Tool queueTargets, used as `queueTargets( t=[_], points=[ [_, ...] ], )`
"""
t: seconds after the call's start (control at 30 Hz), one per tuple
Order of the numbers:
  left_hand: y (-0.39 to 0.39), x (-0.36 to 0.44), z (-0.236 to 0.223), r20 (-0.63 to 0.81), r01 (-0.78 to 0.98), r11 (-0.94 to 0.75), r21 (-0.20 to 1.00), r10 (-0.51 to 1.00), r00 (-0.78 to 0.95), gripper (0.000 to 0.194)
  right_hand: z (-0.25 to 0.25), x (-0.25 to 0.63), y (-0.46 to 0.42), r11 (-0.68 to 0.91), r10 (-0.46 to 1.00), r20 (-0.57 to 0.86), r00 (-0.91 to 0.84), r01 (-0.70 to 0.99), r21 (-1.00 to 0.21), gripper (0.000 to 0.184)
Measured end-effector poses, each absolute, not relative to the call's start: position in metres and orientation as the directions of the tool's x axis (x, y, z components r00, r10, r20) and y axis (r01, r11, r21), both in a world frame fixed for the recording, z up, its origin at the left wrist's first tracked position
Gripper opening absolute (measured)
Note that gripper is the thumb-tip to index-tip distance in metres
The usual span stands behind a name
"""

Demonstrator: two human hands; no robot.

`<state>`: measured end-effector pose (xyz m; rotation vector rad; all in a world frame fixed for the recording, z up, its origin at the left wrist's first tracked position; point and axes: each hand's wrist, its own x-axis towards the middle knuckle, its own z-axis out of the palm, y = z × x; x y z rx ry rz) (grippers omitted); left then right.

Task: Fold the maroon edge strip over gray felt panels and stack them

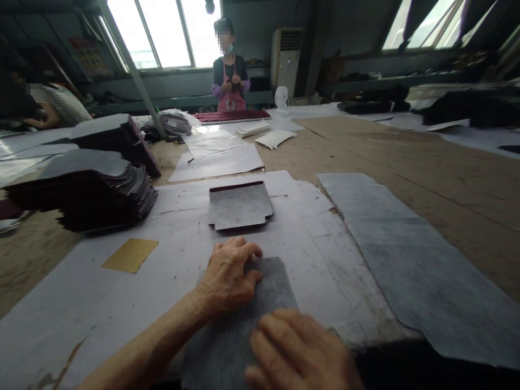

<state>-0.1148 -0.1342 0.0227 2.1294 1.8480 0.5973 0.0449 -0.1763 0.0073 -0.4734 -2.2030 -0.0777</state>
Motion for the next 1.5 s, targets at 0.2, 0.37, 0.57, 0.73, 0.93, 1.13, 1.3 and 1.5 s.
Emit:
queueTargets(
  t=[0.2, 0.37, 0.57, 0.73, 0.93, 1.13, 1.3, 1.5],
  points=[
    [-0.140, -0.113, 0.014, 0.274, 0.861, -0.281, 0.424, 0.946, 0.174, 0.025, 0.009, 0.079, -0.135, 0.733, 0.552, 0.628, -0.549, 0.678, -0.051, 0.028],
    [-0.141, -0.116, 0.010, 0.387, 0.828, -0.429, 0.363, 0.877, 0.285, 0.025, -0.003, 0.082, -0.132, 0.741, 0.533, 0.591, -0.606, 0.671, 0.020, 0.034],
    [-0.141, -0.118, 0.006, 0.422, 0.786, -0.569, 0.242, 0.791, 0.443, 0.038, 0.003, 0.083, -0.131, 0.752, 0.567, 0.512, -0.646, 0.659, -0.002, 0.041],
    [-0.141, -0.119, 0.004, 0.410, 0.759, -0.622, 0.194, 0.754, 0.513, 0.041, 0.004, 0.083, -0.130, 0.751, 0.589, 0.479, -0.651, 0.660, -0.027, 0.043],
    [-0.141, -0.120, 0.005, 0.375, 0.761, -0.630, 0.153, 0.750, 0.545, 0.042, 0.003, 0.081, -0.131, 0.746, 0.585, 0.491, -0.645, 0.666, -0.015, 0.044],
    [-0.142, -0.116, 0.007, 0.353, 0.783, -0.614, 0.105, 0.759, 0.548, 0.038, 0.004, 0.086, -0.124, 0.742, 0.636, 0.511, -0.579, 0.641, -0.197, 0.032],
    [-0.141, -0.114, 0.009, 0.340, 0.796, -0.602, 0.061, 0.763, 0.550, 0.039, 0.005, 0.094, -0.117, 0.689, 0.710, 0.531, -0.463, 0.615, -0.384, 0.024],
    [-0.143, -0.112, 0.012, 0.349, 0.799, -0.602, -0.011, 0.746, 0.567, 0.033, 0.005, 0.081, -0.127, 0.765, 0.572, 0.576, -0.583, 0.633, -0.118, 0.037]
  ],
)
